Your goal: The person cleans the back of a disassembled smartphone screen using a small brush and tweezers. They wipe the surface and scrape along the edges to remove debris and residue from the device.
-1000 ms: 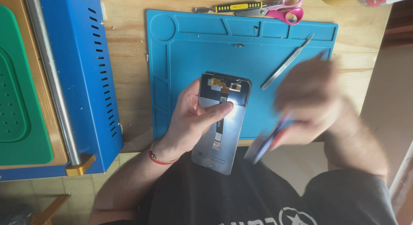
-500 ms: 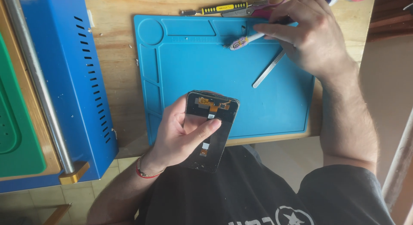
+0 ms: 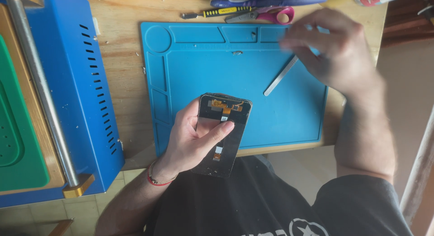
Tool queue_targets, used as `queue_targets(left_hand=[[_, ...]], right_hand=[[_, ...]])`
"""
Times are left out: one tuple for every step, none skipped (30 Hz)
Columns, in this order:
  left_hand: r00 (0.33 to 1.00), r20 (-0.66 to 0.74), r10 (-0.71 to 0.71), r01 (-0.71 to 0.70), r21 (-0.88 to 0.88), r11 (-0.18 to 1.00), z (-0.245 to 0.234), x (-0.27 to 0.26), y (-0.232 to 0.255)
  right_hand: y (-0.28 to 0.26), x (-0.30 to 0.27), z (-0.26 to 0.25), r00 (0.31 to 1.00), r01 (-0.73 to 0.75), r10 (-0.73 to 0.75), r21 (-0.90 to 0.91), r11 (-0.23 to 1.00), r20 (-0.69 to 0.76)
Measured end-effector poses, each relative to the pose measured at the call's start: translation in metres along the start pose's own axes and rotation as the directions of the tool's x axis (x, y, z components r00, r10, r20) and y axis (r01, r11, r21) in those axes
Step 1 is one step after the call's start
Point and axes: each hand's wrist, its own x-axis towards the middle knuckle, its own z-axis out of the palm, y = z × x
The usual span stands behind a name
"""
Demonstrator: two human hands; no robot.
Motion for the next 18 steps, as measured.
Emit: queue_targets(left_hand=[[1.0, -0.01, 0.004, -0.004, -0.002, 1.0, -0.001, 0.0, 0.001], [1.0, -0.023, 0.001, -0.001, -0.004, 1.0, -0.002, 0.0, 0.001], [0.999, -0.04, -0.006, 0.006, -0.003, 1.0, -0.004, -0.002, 0.002], [0.999, -0.054, -0.005, 0.005, -0.003, 1.0, -0.005, -0.001, 0.0], [0.999, -0.046, 0.014, -0.013, 0.006, 1.0, -0.006, -0.001, -0.001], [0.999, -0.037, 0.032, -0.032, 0.015, 0.999, -0.007, -0.001, -0.003], [0.999, -0.036, 0.028, -0.028, 0.016, 0.999, -0.006, 0.0, -0.001], [1.0, -0.003, 0.027, -0.027, -0.019, 0.999, -0.005, 0.001, 0.002], [0.999, 0.032, 0.031, -0.029, -0.055, 0.998, -0.005, 0.004, 0.004], [0.999, 0.035, 0.03, -0.028, -0.055, 0.998, -0.004, 0.007, 0.003], [0.998, 0.05, 0.024, -0.019, -0.083, 0.996, -0.004, 0.008, 0.003], [0.998, 0.065, 0.017, -0.01, -0.11, 0.994, -0.003, 0.009, 0.002], [0.998, 0.064, 0.012, -0.005, -0.11, 0.994, -0.003, 0.011, 0.003], [0.999, 0.044, 0.021, -0.019, -0.063, 0.998, -0.002, 0.012, 0.004], [0.999, 0.024, 0.034, -0.034, -0.015, 0.999, -0.002, 0.014, 0.005], [0.999, 0.022, 0.032, -0.032, -0.015, 0.999, 0.0, 0.015, 0.008], [0.999, -0.007, 0.039, -0.039, 0.025, 0.999, 0.002, 0.015, 0.01], [0.998, -0.035, 0.047, -0.045, 0.064, 0.997, 0.004, 0.015, 0.013]], right_hand=[[0.001, -0.004, -0.006, 1.0, 0.01, -0.01, 0.004, 1.0, 0.004], [0.001, -0.009, -0.012, 0.983, -0.059, 0.057, 0.008, 0.998, 0.177], [0.002, -0.013, -0.016, 0.931, -0.125, 0.116, 0.005, 0.992, 0.346], [0.007, -0.012, -0.013, 0.931, -0.115, 0.103, 0.014, 0.993, 0.349], [0.009, -0.014, -0.01, 0.926, -0.116, 0.102, 0.018, 0.993, 0.364], [0.012, -0.017, -0.008, 0.92, -0.117, 0.1, 0.023, 0.993, 0.378], [0.01, -0.016, -0.007, 0.921, -0.121, 0.102, 0.025, 0.992, 0.377], [0.008, -0.015, -0.007, 0.922, -0.124, 0.1, 0.04, 0.991, 0.375], [0.006, -0.013, -0.008, 0.923, -0.126, 0.098, 0.052, 0.991, 0.373], [0.006, -0.013, -0.007, 0.923, -0.128, 0.1, 0.051, 0.99, 0.372], [0.006, -0.012, -0.006, 0.932, -0.12, 0.093, 0.056, 0.991, 0.351], [0.005, -0.012, -0.004, 0.94, -0.112, 0.085, 0.062, 0.992, 0.331], [0.005, -0.014, -0.003, 0.939, -0.115, 0.087, 0.065, 0.991, 0.332], [0.004, -0.015, -0.002, 0.927, -0.13, 0.105, 0.046, 0.99, 0.359], [0.004, -0.016, -0.002, 0.915, -0.142, 0.122, 0.025, 0.989, 0.385], [0.001, -0.017, -0.002, 0.915, -0.143, 0.121, 0.028, 0.989, 0.386], [-0.002, -0.018, -0.002, 0.902, -0.146, 0.143, -0.024, 0.989, 0.407], [-0.005, -0.019, -0.001, 0.889, -0.148, 0.166, -0.076, 0.986, 0.427]])
